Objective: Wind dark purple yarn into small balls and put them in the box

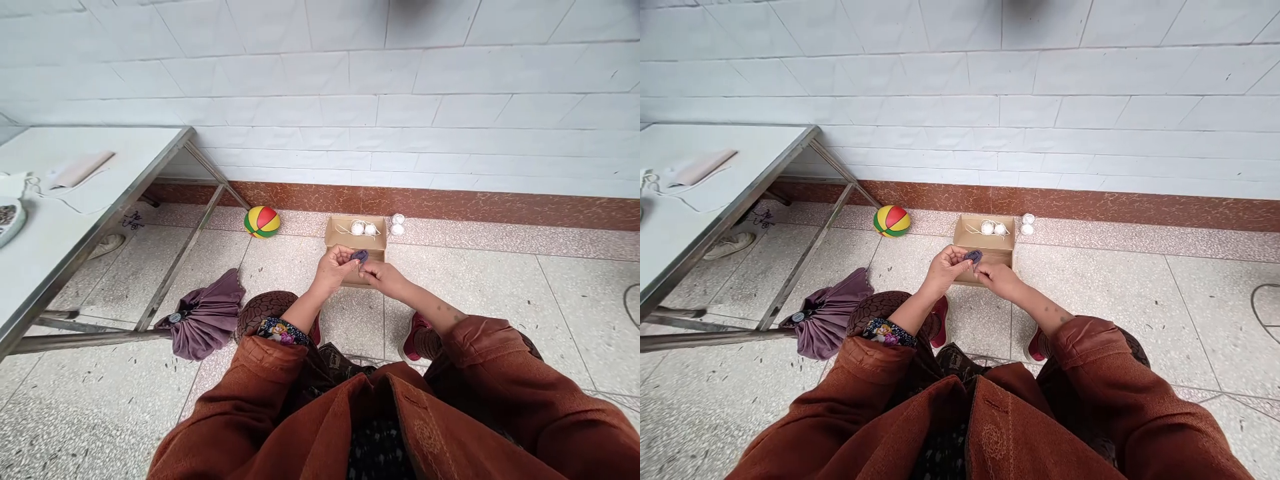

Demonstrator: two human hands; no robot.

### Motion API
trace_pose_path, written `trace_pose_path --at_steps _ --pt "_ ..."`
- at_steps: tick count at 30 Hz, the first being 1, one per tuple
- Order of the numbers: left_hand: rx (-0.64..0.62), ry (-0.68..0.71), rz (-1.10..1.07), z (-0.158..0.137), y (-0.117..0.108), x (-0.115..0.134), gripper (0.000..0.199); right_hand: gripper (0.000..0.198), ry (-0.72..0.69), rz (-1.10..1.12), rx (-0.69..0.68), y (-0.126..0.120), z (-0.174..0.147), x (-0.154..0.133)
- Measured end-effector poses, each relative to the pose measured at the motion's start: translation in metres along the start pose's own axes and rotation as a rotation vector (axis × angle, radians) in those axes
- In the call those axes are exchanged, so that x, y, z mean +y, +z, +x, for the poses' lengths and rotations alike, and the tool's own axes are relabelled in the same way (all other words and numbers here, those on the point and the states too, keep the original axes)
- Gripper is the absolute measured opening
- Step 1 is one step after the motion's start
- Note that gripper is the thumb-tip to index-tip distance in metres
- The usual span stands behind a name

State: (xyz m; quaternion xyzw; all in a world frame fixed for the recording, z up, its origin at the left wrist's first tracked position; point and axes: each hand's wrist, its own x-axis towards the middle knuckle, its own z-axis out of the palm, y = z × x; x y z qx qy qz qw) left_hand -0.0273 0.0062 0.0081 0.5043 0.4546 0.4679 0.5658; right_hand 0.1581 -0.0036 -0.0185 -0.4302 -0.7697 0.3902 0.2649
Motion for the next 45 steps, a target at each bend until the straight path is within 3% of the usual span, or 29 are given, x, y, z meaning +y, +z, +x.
trace_pose_path --at_steps 3,6,11,16,20,22,26,29,33,37,42,45 --pt "0.05 -0.016 0.116 0.003 -0.002 -0.011 0.027 0.017 -0.119 -0.018 -0.03 -0.007 -0.004 -0.011" --pt "-0.019 -0.036 0.209 0.0 0.001 -0.015 0.025 0.016 -0.137 -0.011 0.046 -0.024 -0.002 -0.016" --pt "-0.206 -0.052 0.145 -0.008 0.01 -0.002 0.028 0.018 -0.059 0.009 0.184 -0.04 0.007 -0.002" --pt "-0.303 -0.102 -0.01 -0.012 0.01 0.013 0.034 0.02 0.097 0.143 0.104 -0.019 0.006 0.01" --pt "-0.238 -0.109 -0.094 -0.01 0.006 0.015 0.035 0.017 0.175 0.103 0.029 0.004 0.002 0.007" --pt "-0.167 -0.089 -0.059 -0.006 0.003 0.011 0.031 0.019 0.121 0.02 -0.02 0.009 0.0 0.002" --pt "-0.015 -0.045 0.121 0.003 -0.004 -0.003 0.024 0.019 -0.098 -0.052 -0.062 -0.003 -0.003 -0.012" --pt "-0.03 -0.031 0.224 0.004 -0.006 -0.009 0.023 0.018 -0.15 -0.026 0.019 -0.021 -0.002 -0.016" --pt "-0.213 -0.098 0.176 -0.004 0.0 -0.005 0.025 0.019 -0.095 -0.012 0.146 -0.035 0.005 -0.01" --pt "-0.321 -0.151 0.046 -0.011 0.007 0.007 0.029 0.023 -0.008 0.058 0.191 -0.028 0.01 0.001" --pt "-0.246 -0.147 -0.091 -0.009 0.005 0.014 0.041 0.018 0.117 0.167 0.116 -0.003 0.007 0.009" --pt "-0.162 -0.122 -0.062 -0.005 0.001 0.008 0.035 0.024 0.165 0.134 -0.002 0.009 0.003 0.008"
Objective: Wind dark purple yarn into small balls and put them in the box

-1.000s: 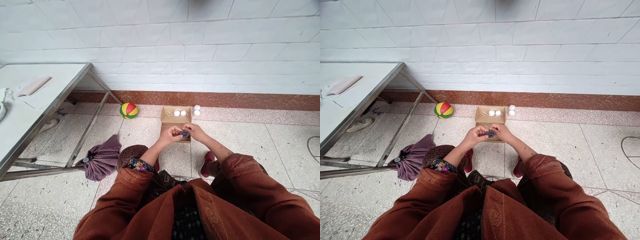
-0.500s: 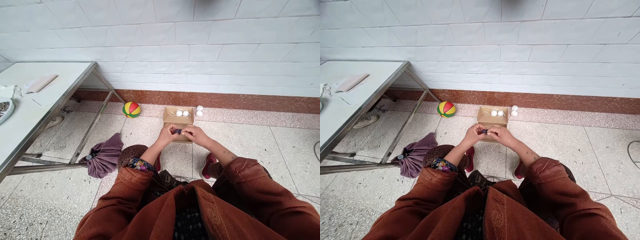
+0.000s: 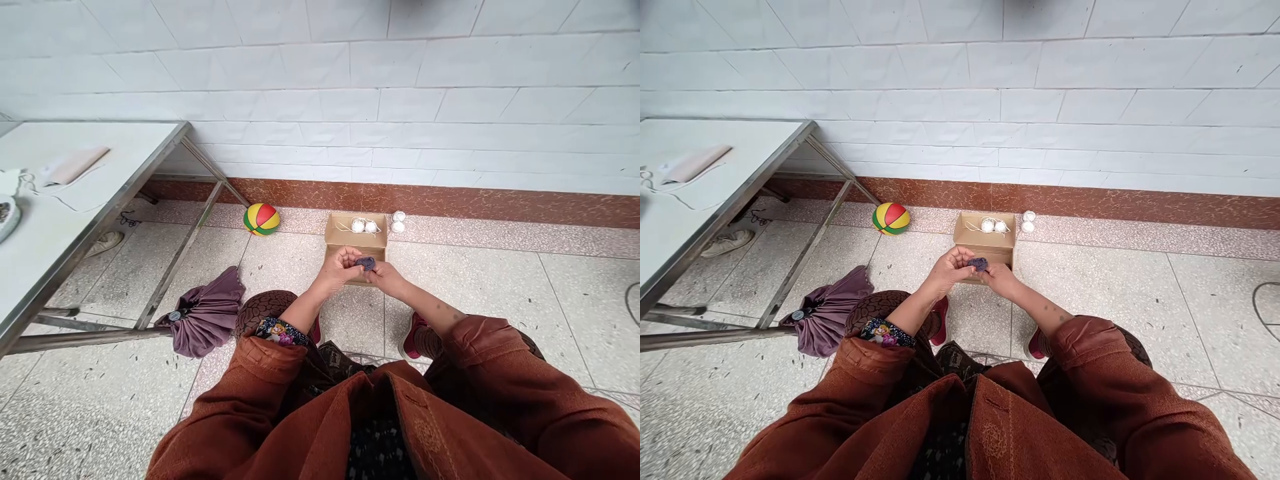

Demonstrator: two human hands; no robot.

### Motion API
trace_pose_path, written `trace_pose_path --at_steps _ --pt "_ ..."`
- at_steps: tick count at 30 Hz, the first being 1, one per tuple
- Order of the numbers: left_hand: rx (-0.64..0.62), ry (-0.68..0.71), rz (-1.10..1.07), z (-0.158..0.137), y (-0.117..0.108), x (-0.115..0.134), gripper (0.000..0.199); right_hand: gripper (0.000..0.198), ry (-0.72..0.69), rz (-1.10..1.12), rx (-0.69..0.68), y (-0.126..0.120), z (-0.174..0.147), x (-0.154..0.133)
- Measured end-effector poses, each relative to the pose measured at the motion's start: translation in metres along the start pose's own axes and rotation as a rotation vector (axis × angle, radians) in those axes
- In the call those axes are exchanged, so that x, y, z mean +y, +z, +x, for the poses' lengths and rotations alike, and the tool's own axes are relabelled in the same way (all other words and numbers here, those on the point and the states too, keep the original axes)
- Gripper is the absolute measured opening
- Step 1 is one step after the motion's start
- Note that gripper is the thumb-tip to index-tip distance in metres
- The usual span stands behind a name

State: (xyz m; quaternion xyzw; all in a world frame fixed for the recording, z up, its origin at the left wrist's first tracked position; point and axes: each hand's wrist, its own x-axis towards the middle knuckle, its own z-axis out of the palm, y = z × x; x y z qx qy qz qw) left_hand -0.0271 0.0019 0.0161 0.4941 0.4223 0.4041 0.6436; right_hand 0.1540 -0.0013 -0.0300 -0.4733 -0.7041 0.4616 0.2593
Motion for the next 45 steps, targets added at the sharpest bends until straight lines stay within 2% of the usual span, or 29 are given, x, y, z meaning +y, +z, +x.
trace_pose_path --at_steps 2,4,6,8,11,14,17,20,23,27,29,33,36,41,45 --pt "0.077 0.025 0.073 0.004 -0.004 -0.006 0.028 0.029 -0.047 -0.057 -0.095 0.003 -0.002 -0.003" --pt "0.158 0.049 0.184 0.009 -0.009 -0.013 0.023 0.028 -0.166 -0.109 -0.177 0.0 -0.004 -0.009" --pt "0.198 0.06 0.3 0.011 -0.011 -0.017 0.022 0.026 -0.27 -0.127 -0.197 -0.007 -0.005 -0.017" --pt "0.167 0.062 0.379 0.009 -0.011 -0.019 0.023 0.025 -0.314 -0.098 -0.138 -0.018 -0.004 -0.024" --pt "0.032 0.05 0.377 0.003 -0.005 -0.015 0.023 0.024 -0.296 -0.045 0.032 -0.034 -0.001 -0.027" --pt "-0.09 0.015 0.238 -0.002 0.001 -0.007 0.026 0.024 -0.235 -0.023 0.186 -0.04 0.003 -0.022" --pt "-0.136 -0.015 0.046 -0.004 0.005 -0.001 0.036 0.022 -0.158 0.029 0.202 -0.03 0.004 -0.013" --pt "-0.087 -0.011 -0.056 -0.002 0.004 0.002 0.041 0.019 -0.088 0.061 0.125 -0.013 0.002 -0.007" --pt "-0.004 0.02 -0.039 0.002 0.001 0.0 0.036 0.021 -0.088 0.006 0.063 -0.003 -0.002 -0.007" --pt "0.129 0.055 0.106 0.007 -0.003 -0.004 0.03 0.026 -0.198 -0.092 0.008 -0.01 -0.006 -0.018" --pt "0.152 0.059 0.161 0.007 -0.005 -0.005 0.028 0.021 -0.237 -0.095 0.05 -0.019 -0.007 -0.024" --pt "0.05 0.035 0.194 0.003 -0.003 -0.004 0.025 0.012 -0.29 -0.111 0.221 -0.035 -0.006 -0.028" --pt "-0.061 -0.014 0.213 -0.001 0.0 -0.003 0.025 0.013 -0.312 -0.139 0.285 -0.041 -0.004 -0.022" --pt "-0.197 -0.053 0.138 -0.004 0.003 -0.003 0.025 0.012 -0.254 -0.147 0.248 -0.036 0.0 -0.012" --pt "-0.195 -0.077 0.022 -0.004 0.003 0.001 0.03 0.015 -0.179 -0.074 0.219 -0.027 0.004 -0.008"
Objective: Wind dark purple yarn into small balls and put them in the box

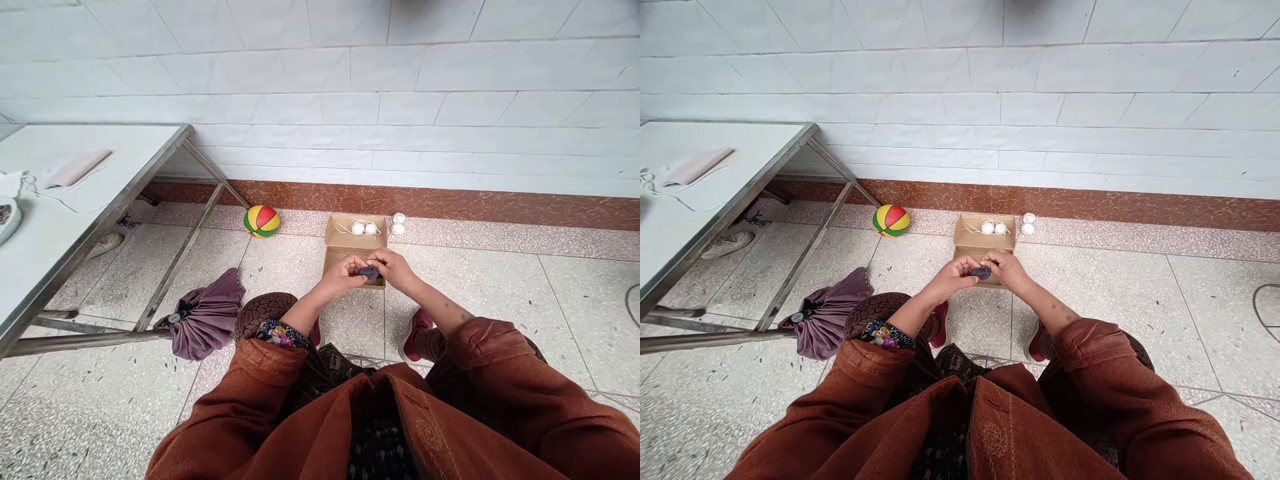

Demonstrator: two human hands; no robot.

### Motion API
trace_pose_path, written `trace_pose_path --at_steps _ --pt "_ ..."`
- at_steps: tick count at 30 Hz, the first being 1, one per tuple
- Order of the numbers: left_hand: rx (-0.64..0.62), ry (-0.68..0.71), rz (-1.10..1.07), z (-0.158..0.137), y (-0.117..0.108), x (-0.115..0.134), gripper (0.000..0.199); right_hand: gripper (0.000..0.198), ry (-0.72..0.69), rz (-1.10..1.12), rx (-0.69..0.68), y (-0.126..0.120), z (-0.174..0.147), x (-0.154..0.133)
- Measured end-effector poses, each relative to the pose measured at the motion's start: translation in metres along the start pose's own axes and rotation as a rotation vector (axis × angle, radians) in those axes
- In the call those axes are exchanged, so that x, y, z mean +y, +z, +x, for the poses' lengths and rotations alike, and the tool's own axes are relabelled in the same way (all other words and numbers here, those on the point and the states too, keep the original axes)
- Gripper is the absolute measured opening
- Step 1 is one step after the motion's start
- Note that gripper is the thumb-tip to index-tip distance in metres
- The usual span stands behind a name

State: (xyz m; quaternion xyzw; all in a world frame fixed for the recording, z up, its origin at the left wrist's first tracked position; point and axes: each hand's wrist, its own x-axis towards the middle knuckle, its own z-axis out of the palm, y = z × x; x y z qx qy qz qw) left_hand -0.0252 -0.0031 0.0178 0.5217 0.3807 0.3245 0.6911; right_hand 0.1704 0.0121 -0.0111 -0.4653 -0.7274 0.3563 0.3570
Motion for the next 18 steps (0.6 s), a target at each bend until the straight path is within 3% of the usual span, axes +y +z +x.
trace_pose_path --at_steps 5,11,14,18 --pt "0.184 0.034 -0.103 0.002 -0.006 -0.001 0.036 0.019 0.071 0.039 -0.065 0.011 -0.003 -0.002" --pt "0.391 0.098 0.051 0.008 -0.017 -0.01 0.028 0.018 -0.089 0.024 -0.185 0.01 -0.01 -0.017" --pt "0.343 0.099 0.166 0.007 -0.018 -0.012 0.024 0.016 -0.102 0.002 -0.141 0.0 -0.008 -0.02" --pt "0.172 0.069 0.17 0.002 -0.012 -0.006 0.026 0.014 -0.088 -0.055 -0.004 -0.012 -0.003 -0.014"
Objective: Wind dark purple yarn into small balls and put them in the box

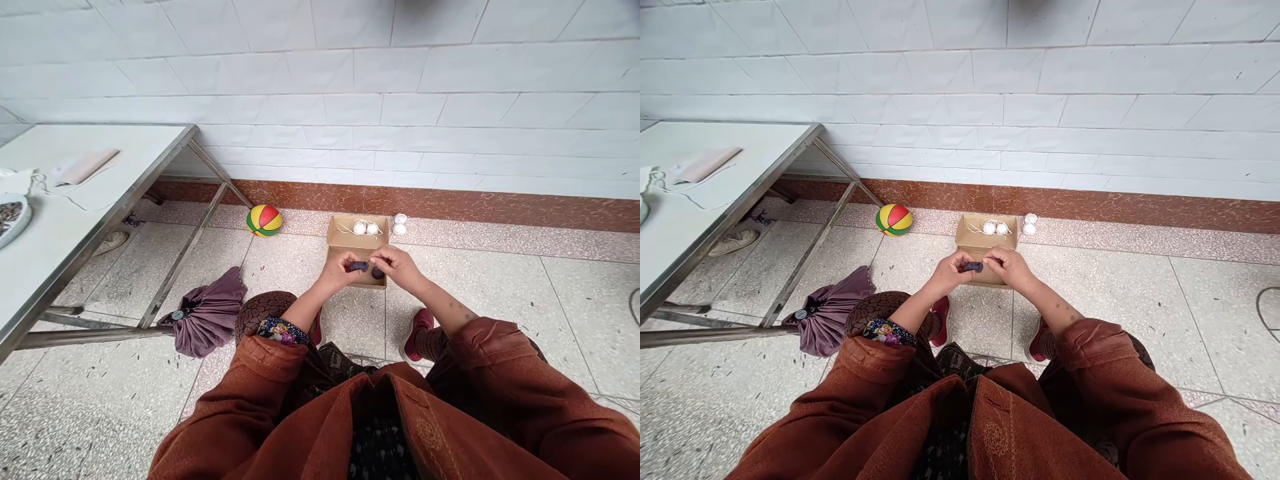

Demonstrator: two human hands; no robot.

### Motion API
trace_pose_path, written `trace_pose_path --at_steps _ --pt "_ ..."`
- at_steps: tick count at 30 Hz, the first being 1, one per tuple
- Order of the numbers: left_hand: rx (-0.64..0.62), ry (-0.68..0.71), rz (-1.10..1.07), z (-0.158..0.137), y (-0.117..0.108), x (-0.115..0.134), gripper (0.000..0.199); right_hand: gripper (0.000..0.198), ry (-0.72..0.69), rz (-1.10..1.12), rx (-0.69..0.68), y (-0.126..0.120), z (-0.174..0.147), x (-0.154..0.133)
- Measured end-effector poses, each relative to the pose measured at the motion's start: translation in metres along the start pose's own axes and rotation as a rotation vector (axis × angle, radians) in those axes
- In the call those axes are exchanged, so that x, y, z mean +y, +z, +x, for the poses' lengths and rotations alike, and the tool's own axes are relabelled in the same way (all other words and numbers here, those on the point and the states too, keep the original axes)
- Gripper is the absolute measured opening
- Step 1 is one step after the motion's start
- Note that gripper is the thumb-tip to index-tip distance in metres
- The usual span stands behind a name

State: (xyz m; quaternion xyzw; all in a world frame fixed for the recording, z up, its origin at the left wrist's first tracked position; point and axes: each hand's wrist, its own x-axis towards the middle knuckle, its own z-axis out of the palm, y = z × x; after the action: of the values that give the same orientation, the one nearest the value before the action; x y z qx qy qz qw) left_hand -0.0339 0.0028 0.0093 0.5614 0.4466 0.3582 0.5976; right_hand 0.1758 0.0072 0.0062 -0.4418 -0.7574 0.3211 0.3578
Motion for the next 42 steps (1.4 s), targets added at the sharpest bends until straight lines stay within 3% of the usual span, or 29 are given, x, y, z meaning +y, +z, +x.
trace_pose_path --at_steps 3,6,11,14,17,20,25,27,30,35,39,42 --pt "-0.133 -0.03 -0.071 -0.004 0.003 0.008 0.03 0.014 0.017 -0.008 0.03 0.003 0.001 0.008" --pt "-0.178 -0.051 -0.162 -0.005 0.005 0.013 0.033 0.018 0.06 0.016 -0.031 0.014 -0.002 0.013" --pt "0.005 -0.016 -0.206 0.001 0.003 0.009 0.032 0.017 0.059 -0.037 -0.163 0.031 -0.011 0.009" --pt "0.123 0.025 -0.109 0.005 -0.001 0.001 0.025 0.019 -0.021 -0.075 -0.222 0.028 -0.012 0.001" --pt "0.16 0.043 0.002 0.008 -0.004 -0.006 0.022 0.018 -0.079 -0.05 -0.202 0.018 -0.009 -0.007" --pt "0.105 0.034 0.051 0.006 -0.002 -0.008 0.023 0.016 -0.085 -0.025 -0.111 0.006 -0.003 -0.009" --pt "-0.127 -0.022 -0.08 -0.002 0.002 0.003 0.03 0.017 0.017 -0.037 0.041 0.002 0.003 0.005" --pt "-0.124 -0.018 -0.147 -0.003 0.002 0.007 0.034 0.019 0.089 -0.037 0.032 0.009 0.002 0.012" --pt "-0.036 0.002 -0.212 -0.001 0.0 0.007 0.036 0.02 0.125 -0.046 -0.1 0.022 -0.004 0.017" --pt "0.143 0.03 -0.196 0.006 -0.002 -0.003 0.033 0.02 -0.046 -0.154 -0.311 0.032 -0.016 0.006" --pt "0.21 0.025 -0.079 0.009 -0.002 -0.012 0.031 0.019 -0.151 -0.213 -0.247 0.021 -0.015 -0.006" --pt "0.138 -0.008 -0.019 0.008 0.001 -0.013 0.03 0.021 -0.174 -0.197 -0.151 0.008 -0.008 -0.008"
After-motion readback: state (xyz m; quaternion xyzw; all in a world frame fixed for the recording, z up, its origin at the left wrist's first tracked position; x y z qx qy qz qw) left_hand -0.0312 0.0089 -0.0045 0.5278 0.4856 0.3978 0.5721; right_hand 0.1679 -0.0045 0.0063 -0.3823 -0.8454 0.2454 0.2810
